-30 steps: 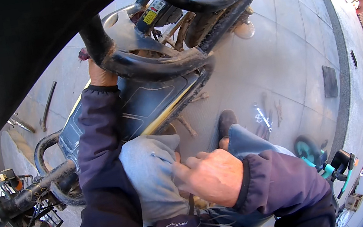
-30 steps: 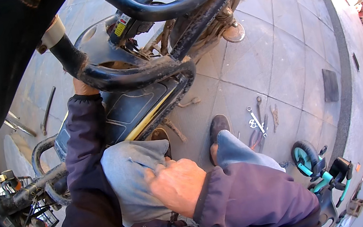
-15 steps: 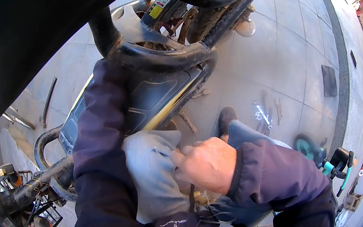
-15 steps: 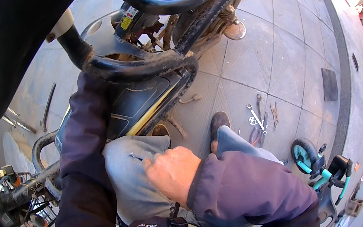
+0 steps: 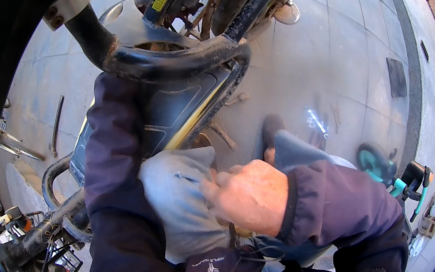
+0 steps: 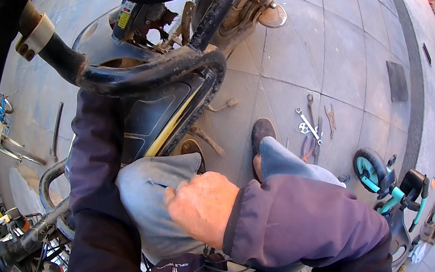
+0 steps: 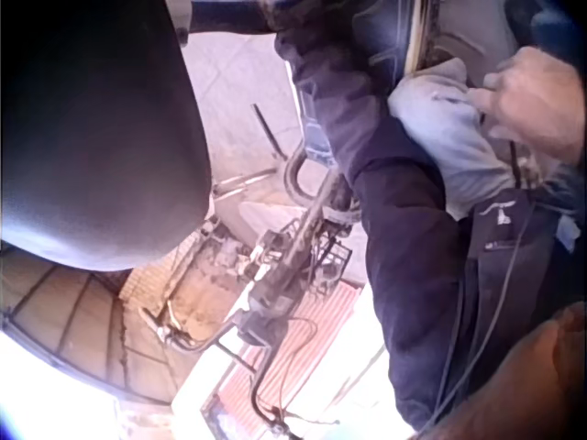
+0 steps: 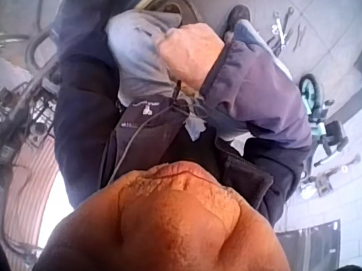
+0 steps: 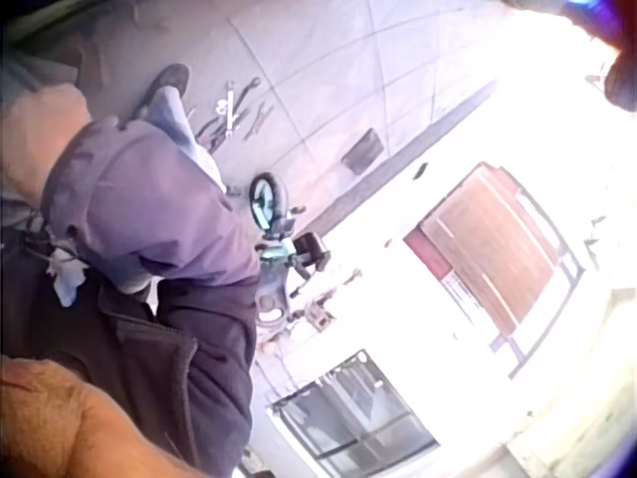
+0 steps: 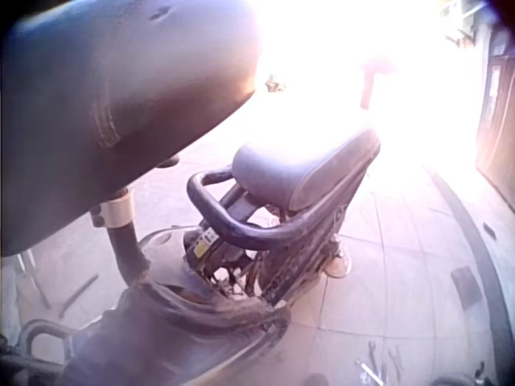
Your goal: The person uses a yellow screwdriver to tighten screws on the handlebar assembly of a motorcycle. After securing the components, the person wipes the handlebar area with a dark cloth.
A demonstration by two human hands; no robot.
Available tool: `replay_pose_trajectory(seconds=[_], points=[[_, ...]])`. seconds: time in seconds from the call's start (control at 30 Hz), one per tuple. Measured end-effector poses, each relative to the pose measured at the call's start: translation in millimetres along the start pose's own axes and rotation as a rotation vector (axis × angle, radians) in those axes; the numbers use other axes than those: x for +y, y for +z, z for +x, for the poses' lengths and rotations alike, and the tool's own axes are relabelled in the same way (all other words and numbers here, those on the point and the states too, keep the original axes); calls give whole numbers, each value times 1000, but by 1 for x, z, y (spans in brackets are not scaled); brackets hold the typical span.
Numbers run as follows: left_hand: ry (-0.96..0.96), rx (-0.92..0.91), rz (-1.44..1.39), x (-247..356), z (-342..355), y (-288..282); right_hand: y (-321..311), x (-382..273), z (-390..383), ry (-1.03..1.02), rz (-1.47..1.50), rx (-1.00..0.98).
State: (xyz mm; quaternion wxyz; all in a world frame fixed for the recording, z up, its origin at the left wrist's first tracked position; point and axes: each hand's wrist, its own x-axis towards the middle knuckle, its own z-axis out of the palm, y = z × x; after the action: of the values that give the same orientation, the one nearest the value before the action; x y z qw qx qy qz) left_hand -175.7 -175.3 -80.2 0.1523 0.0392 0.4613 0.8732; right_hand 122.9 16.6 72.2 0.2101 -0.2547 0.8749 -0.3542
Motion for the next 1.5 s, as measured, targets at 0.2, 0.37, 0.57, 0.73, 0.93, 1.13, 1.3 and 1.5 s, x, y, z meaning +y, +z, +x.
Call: replay_pose_trajectory(seconds=[0.2,0.37,0.57,0.73,0.93,1.13,1.3,1.5], points=[[-27,92,70,-4,5,0,-7,8,5,31,2,-48],[-31,265,240,24,-18,-34,-10,8,3,13,11,-24],[184,76,246,111,-43,-8,-12,8,-3,-12,-1,-52],[385,-192,1014,143,-30,45,-11,4,1,-19,-2,-61],[401,-843,1439,149,-5,96,-9,6,3,-8,-7,-60],[298,-1048,1523,158,6,106,-9,2,4,-27,-14,-51],[312,-959,1626,157,1,95,-6,1,4,-72,17,87],[239,-1165,1562,153,0,127,-8,9,3,-10,-4,16]])
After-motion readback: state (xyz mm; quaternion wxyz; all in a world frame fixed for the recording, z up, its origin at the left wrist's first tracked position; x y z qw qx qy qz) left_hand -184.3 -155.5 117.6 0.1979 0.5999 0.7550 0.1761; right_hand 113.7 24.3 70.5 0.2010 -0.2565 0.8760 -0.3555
